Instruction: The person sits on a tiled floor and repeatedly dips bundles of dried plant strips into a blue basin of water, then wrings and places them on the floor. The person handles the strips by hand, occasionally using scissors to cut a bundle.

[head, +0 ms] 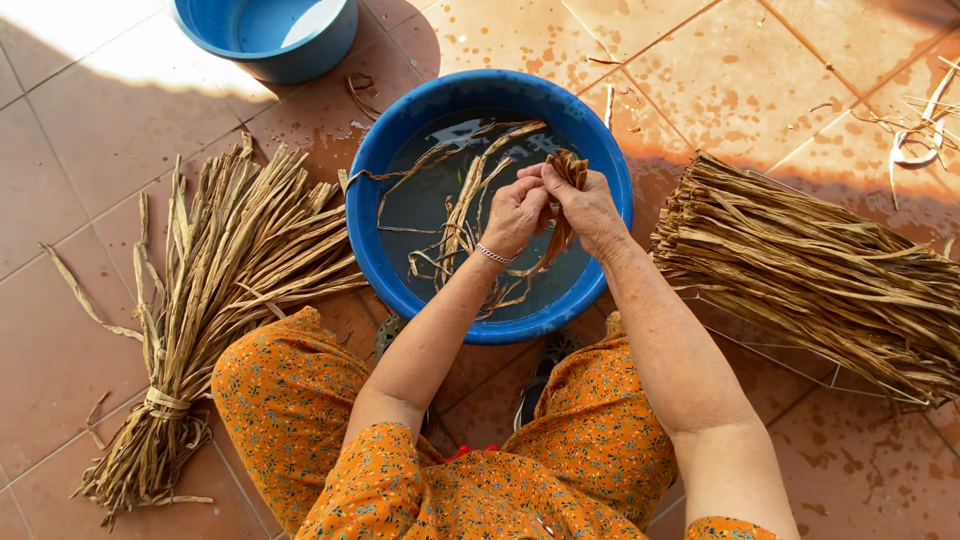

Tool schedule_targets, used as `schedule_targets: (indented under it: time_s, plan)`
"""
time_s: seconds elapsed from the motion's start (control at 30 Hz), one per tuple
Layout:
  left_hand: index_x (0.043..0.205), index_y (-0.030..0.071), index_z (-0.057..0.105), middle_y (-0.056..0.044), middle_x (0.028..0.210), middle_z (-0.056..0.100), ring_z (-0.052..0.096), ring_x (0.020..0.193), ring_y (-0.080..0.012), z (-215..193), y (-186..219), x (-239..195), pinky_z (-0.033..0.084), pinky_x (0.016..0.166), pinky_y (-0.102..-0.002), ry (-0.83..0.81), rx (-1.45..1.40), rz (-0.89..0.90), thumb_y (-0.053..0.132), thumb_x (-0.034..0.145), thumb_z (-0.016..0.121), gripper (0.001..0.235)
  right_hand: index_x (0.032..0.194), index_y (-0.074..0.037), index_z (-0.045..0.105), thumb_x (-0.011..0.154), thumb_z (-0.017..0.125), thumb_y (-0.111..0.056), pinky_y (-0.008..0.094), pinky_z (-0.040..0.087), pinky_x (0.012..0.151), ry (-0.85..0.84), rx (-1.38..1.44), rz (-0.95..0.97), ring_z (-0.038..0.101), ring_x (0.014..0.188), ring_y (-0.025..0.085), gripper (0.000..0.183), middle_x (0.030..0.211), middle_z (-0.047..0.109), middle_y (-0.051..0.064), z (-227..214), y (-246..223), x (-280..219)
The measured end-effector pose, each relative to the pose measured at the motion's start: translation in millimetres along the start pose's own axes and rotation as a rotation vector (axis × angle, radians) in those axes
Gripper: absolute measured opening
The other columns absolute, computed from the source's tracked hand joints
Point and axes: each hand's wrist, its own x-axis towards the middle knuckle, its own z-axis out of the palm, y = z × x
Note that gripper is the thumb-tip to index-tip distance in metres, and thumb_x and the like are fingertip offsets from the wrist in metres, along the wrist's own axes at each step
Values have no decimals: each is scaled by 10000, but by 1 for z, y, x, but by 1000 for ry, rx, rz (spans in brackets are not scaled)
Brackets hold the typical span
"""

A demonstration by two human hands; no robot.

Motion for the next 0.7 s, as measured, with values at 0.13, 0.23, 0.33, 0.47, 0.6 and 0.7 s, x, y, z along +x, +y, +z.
schedule_targets:
  time_s: [0.13,0.23,0.33,0.47,0.6,0.7]
  plan:
    - [864,12,706,-101,694,669,630,598,-168,8,11,2,522,586,-320,93,330,226,182,991,533,274,1014,8,752,1048,629,-239,270,591,742,105,97,-136,705,825,123,278,953,770,73,7,8,7]
    - [867,34,709,-145,725,692,674,626,-238,16,22,1,560,636,-370,109,493,317,196,961,502,279,950,14,719,1044,633,-211,293,615,747,169,171,-175,724,816,156,258,928,768,116,3,8,10]
    - [834,53,716,-135,696,697,683,600,-262,19,36,-7,555,621,-382,32,531,218,209,938,455,320,914,-8,686,1032,615,-219,328,642,676,257,271,-149,751,741,197,252,860,752,133,-1,1,16]
    - [829,60,712,-120,655,690,674,576,-255,25,48,-22,549,595,-378,-21,476,203,214,908,413,345,917,-15,662,1057,609,-243,359,633,576,361,308,-141,727,650,216,272,792,719,121,-7,-5,18]
    - [739,43,621,-122,627,637,636,560,-239,25,51,-42,512,563,-376,-77,456,4,208,920,441,304,915,-26,666,1053,588,-261,379,635,544,427,353,-122,702,623,215,284,757,697,102,-24,-6,19]
    - [738,65,608,-68,666,641,627,598,-192,22,49,-57,508,608,-340,-132,508,155,206,925,437,290,916,-23,672,1051,589,-251,404,646,544,472,363,-181,705,620,225,277,749,693,104,-42,-8,20]
